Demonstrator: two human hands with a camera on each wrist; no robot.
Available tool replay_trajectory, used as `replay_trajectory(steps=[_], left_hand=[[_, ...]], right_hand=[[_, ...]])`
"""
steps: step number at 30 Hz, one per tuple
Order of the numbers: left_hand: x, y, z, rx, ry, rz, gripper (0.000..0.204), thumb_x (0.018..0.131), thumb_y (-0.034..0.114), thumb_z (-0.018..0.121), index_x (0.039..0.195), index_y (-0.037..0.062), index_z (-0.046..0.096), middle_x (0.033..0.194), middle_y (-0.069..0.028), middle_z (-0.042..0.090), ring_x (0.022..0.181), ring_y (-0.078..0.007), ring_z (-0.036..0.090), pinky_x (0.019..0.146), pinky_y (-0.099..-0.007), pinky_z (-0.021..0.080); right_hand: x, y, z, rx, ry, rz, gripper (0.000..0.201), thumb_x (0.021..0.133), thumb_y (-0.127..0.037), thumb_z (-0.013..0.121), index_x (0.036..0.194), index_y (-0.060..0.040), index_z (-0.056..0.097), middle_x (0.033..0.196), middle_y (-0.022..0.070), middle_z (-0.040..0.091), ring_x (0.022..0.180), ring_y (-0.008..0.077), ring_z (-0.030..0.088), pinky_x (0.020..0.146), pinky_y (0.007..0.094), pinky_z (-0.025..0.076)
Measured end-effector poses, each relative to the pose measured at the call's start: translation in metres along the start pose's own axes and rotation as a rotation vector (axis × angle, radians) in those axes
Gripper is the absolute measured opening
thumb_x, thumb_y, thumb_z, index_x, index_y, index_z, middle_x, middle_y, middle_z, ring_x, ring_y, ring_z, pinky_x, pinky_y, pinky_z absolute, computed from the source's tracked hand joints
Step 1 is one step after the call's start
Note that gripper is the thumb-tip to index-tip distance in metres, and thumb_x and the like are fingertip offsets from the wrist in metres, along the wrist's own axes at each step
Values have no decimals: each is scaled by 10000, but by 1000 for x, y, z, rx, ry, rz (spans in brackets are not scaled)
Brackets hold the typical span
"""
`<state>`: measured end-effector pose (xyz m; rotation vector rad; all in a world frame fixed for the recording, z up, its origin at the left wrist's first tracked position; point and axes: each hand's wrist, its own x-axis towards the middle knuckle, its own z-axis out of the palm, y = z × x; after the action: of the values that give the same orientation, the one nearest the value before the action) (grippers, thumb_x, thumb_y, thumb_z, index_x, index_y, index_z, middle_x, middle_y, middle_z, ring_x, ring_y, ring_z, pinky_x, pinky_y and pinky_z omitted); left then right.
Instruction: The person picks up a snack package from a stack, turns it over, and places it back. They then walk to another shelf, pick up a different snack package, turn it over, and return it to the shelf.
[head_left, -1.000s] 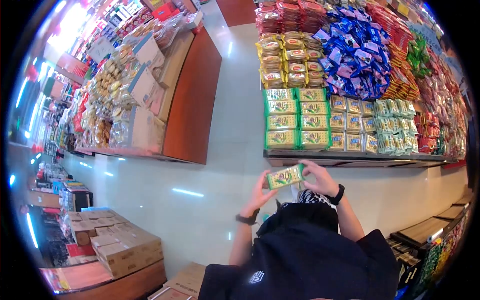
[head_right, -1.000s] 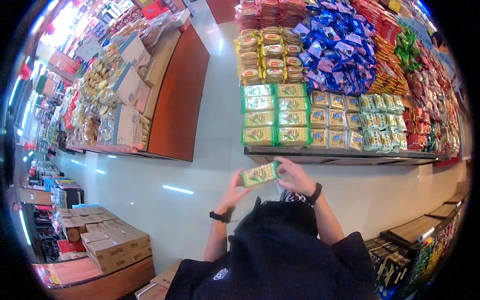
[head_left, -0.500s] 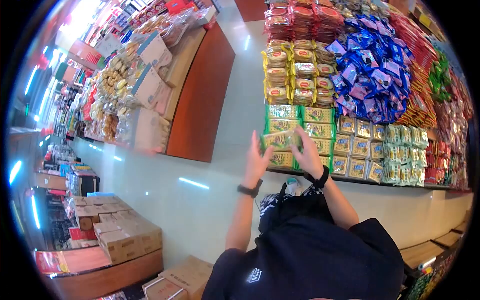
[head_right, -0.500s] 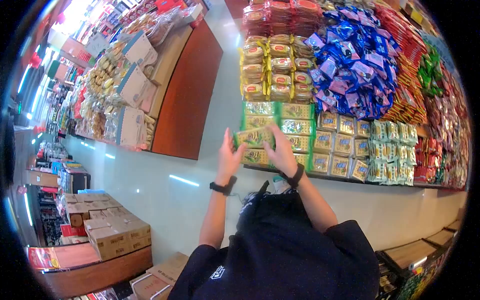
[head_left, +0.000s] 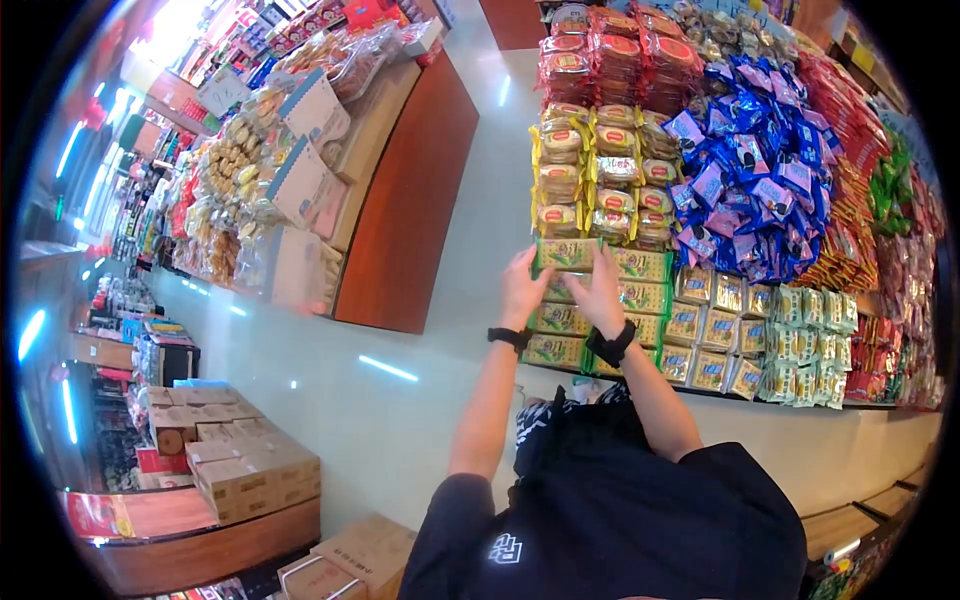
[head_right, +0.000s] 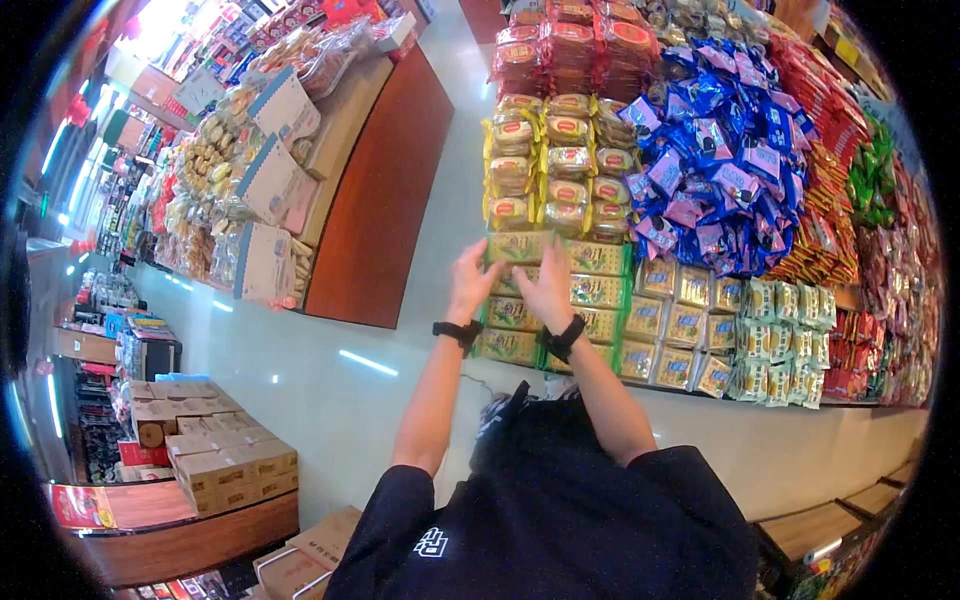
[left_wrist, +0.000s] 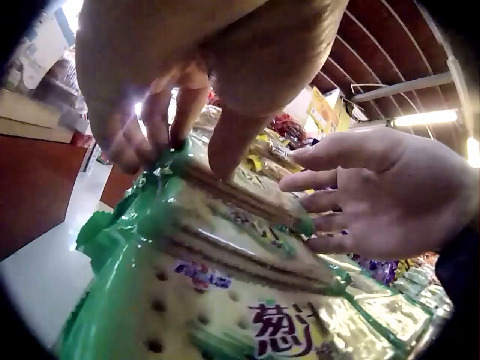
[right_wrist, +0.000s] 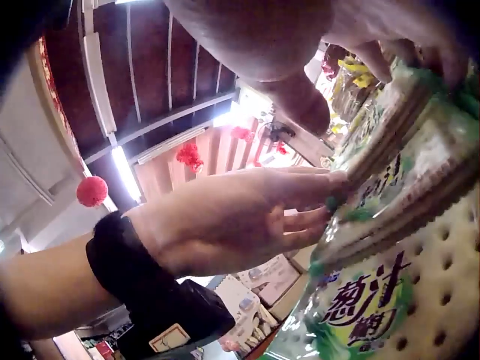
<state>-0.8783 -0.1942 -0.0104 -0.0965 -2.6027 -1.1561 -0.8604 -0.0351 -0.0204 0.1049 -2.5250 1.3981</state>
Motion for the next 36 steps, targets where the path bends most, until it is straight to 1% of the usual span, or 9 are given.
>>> replay_trajectory(steps=[5, 13, 17, 20, 22, 24, 28, 32, 36], left_hand=[[3, 0, 0, -11, -72, -114, 545, 747, 113, 759, 1231, -46, 565, 1138, -196, 608, 1046, -357, 593, 911, -391, 476], [-8, 7, 1, 16, 34, -62, 622, 759, 131, 750, 1300, -30, 488, 1276, -218, 523, 1172, -381, 512, 984, -402, 431], [-33, 21, -24, -31, 189, -48, 541, 812, 151, 715, 1283, -3, 499, 1322, -226, 473, 1229, -386, 455, 1038, -428, 375], [-71, 31, -52, -85, 239, -68, 471, 824, 137, 705, 1238, 2, 526, 1283, -213, 500, 1184, -368, 493, 989, -416, 420], [-106, 40, -70, -172, 241, -128, 392, 835, 122, 693, 1187, 14, 557, 1208, -190, 553, 1111, -333, 546, 905, -389, 473], [-148, 44, -83, -143, 217, -185, 326, 841, 102, 683, 1138, 13, 582, 1109, -165, 608, 993, -298, 607, 812, -359, 508], [-235, 34, -92, -279, 195, -347, 294, 875, 112, 655, 1141, 3, 592, 1025, -138, 651, 907, -244, 647, 795, -340, 520], [-298, 42, -106, -382, 262, -599, 317, 898, 137, 639, 1177, -2, 586, 1021, -121, 665, 920, -211, 652, 813, -330, 521], [-350, 48, -113, -346, 350, -690, 331, 909, 144, 627, 1212, 23, 573, 1021, -124, 664, 936, -202, 652, 823, -326, 522]], right_hand=[[3, -6, -4, -180, -215, 118, 817, 771, -378, 710, 1414, -23, 351, 1494, 316, 188, 1338, 494, 256, 1058, 589, 280], [-10, -4, 5, -205, -98, -71, 773, 789, -371, 698, 1346, 79, 407, 1446, 379, 207, 1305, 537, 258, 1086, 564, 244], [-24, -27, -18, -93, -152, -152, 613, 801, -261, 722, 1294, 18, 489, 1434, 303, 294, 1315, 455, 300, 1094, 503, 268], [-43, -49, -30, 72, -233, -284, 242, 809, -97, 689, 1030, -5, 649, 1182, 187, 592, 1133, 353, 528, 983, 429, 417], [-64, -66, -34, 137, -327, -447, 117, 784, -29, 685, 896, 0, 669, 1018, 145, 655, 1007, 317, 594, 884, 396, 474], [-88, -73, -31, 252, -552, -486, 116, 763, -23, 693, 876, -6, 673, 968, 136, 660, 950, 304, 609, 827, 387, 486], [-129, -95, -25, 316, -813, -651, 179, 748, -12, 676, 926, -32, 675, 873, 110, 630, 808, 289, 578, 746, 384, 481], [-154, -110, -15, 291, -1086, -757, 158, 775, -51, 651, 933, -42, 664, 899, 105, 634, 838, 288, 582, 762, 388, 480], [-180, -117, 5, 323, -1314, -863, 145, 797, -69, 628, 937, -40, 654, 931, 108, 643, 894, 302, 592, 783, 397, 481]])
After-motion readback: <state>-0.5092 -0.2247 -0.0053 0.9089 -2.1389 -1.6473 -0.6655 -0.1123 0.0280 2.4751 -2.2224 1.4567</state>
